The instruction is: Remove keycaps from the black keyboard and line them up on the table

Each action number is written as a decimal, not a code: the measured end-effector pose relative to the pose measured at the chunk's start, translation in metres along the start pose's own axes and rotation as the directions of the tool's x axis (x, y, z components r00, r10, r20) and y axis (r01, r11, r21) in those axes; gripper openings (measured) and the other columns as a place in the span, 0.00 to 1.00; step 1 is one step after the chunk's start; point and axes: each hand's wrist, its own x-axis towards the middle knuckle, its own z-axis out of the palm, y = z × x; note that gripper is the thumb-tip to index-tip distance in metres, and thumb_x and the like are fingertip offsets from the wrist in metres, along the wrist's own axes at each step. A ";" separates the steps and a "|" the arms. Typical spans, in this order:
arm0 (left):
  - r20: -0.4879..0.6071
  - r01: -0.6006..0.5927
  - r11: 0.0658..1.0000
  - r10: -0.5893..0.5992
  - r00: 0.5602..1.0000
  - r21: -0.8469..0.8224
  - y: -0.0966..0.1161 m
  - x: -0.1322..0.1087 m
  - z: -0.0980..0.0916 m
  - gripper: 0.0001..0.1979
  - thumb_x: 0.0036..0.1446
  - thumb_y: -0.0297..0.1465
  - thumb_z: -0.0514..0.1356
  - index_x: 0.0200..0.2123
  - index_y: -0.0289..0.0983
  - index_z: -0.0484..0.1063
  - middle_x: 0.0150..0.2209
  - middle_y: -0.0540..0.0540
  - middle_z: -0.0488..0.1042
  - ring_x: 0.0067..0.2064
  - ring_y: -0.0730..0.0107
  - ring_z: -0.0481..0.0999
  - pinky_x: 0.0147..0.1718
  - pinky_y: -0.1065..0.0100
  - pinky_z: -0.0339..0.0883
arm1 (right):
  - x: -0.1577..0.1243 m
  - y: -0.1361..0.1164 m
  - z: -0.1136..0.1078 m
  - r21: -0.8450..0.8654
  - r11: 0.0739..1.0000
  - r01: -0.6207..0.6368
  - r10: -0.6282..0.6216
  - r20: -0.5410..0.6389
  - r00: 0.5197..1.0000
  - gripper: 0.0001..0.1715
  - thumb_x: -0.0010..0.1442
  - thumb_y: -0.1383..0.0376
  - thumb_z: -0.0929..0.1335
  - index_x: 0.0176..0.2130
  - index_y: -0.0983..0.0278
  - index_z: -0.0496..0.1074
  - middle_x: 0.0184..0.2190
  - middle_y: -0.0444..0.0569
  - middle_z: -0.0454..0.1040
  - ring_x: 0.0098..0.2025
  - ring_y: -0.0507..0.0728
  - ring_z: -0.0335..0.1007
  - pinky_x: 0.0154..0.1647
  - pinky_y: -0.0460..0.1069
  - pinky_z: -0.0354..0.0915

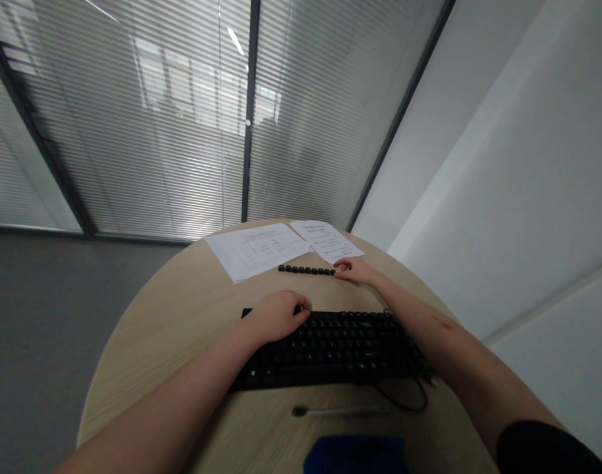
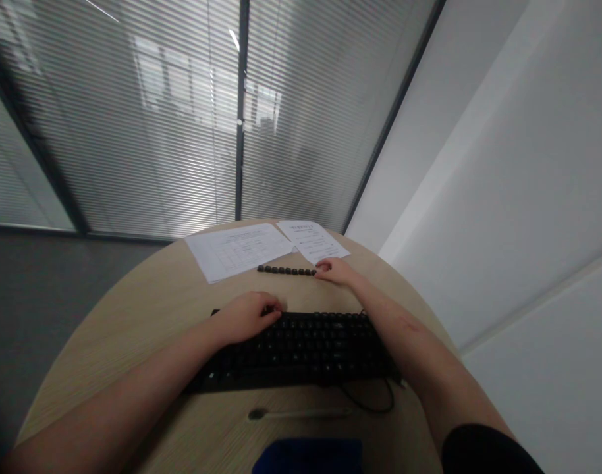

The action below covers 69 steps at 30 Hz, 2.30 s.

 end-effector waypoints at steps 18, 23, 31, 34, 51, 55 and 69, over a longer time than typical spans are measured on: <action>0.045 0.002 1.000 -0.002 0.999 -0.001 0.004 0.001 -0.005 0.14 0.58 0.36 0.54 0.39 0.40 0.78 0.38 0.44 0.79 0.39 0.59 0.76 0.39 0.62 0.64 | -0.130 -0.072 -0.007 0.858 0.513 0.009 0.204 -0.132 0.970 0.23 0.60 0.43 0.62 0.38 0.60 0.66 0.15 0.36 0.55 0.16 0.50 0.55 0.16 0.46 0.61; 0.052 -0.005 1.000 0.005 0.999 0.000 0.002 0.001 -0.006 0.14 0.60 0.37 0.54 0.40 0.41 0.78 0.39 0.44 0.79 0.41 0.60 0.75 0.41 0.63 0.64 | -0.132 -0.067 0.018 0.852 0.521 -0.044 0.096 -0.008 0.995 0.25 0.54 0.48 0.71 0.43 0.61 0.64 0.25 0.39 0.67 0.23 0.51 0.68 0.19 0.46 0.66; 0.076 0.006 1.000 -0.008 0.997 0.031 -0.001 -0.002 -0.018 0.14 0.60 0.37 0.54 0.40 0.40 0.77 0.38 0.44 0.79 0.39 0.62 0.75 0.40 0.64 0.64 | -0.137 -0.066 0.025 0.737 0.672 0.067 0.071 -0.153 0.986 0.21 0.61 0.48 0.64 0.41 0.62 0.64 0.25 0.40 0.69 0.21 0.49 0.64 0.17 0.43 0.56; 0.066 0.062 0.998 -0.063 0.996 0.019 -0.008 -0.003 -0.024 0.13 0.59 0.37 0.55 0.40 0.40 0.78 0.38 0.45 0.79 0.38 0.64 0.75 0.39 0.65 0.64 | -0.141 -0.066 0.029 0.595 0.796 0.109 0.049 -0.244 0.969 0.16 0.64 0.53 0.63 0.42 0.62 0.66 0.24 0.41 0.69 0.22 0.49 0.62 0.23 0.45 0.60; 0.193 0.178 0.984 -0.171 0.966 -0.016 -0.033 -0.008 -0.051 0.14 0.56 0.39 0.56 0.33 0.38 0.78 0.32 0.47 0.80 0.33 0.66 0.75 0.35 0.67 0.63 | -0.145 -0.070 0.030 0.438 0.897 0.063 0.086 -0.310 0.947 0.12 0.66 0.58 0.58 0.36 0.61 0.64 0.20 0.39 0.64 0.23 0.51 0.61 0.26 0.46 0.57; 0.191 0.177 0.984 -0.175 0.966 0.009 -0.033 -0.008 -0.050 0.14 0.57 0.39 0.56 0.35 0.38 0.79 0.33 0.47 0.80 0.34 0.66 0.75 0.35 0.67 0.63 | -0.144 -0.068 0.030 0.328 0.943 0.052 0.059 -0.320 0.946 0.09 0.65 0.61 0.59 0.36 0.61 0.63 0.20 0.39 0.66 0.23 0.52 0.63 0.29 0.47 0.59; 0.224 0.125 0.992 -0.125 0.967 0.012 -0.030 -0.007 -0.044 0.14 0.57 0.39 0.56 0.35 0.39 0.78 0.32 0.48 0.78 0.33 0.66 0.74 0.35 0.66 0.61 | -0.144 -0.071 0.026 0.244 0.970 0.005 0.057 -0.248 0.967 0.08 0.65 0.61 0.59 0.37 0.61 0.63 0.22 0.41 0.70 0.24 0.52 0.66 0.30 0.47 0.59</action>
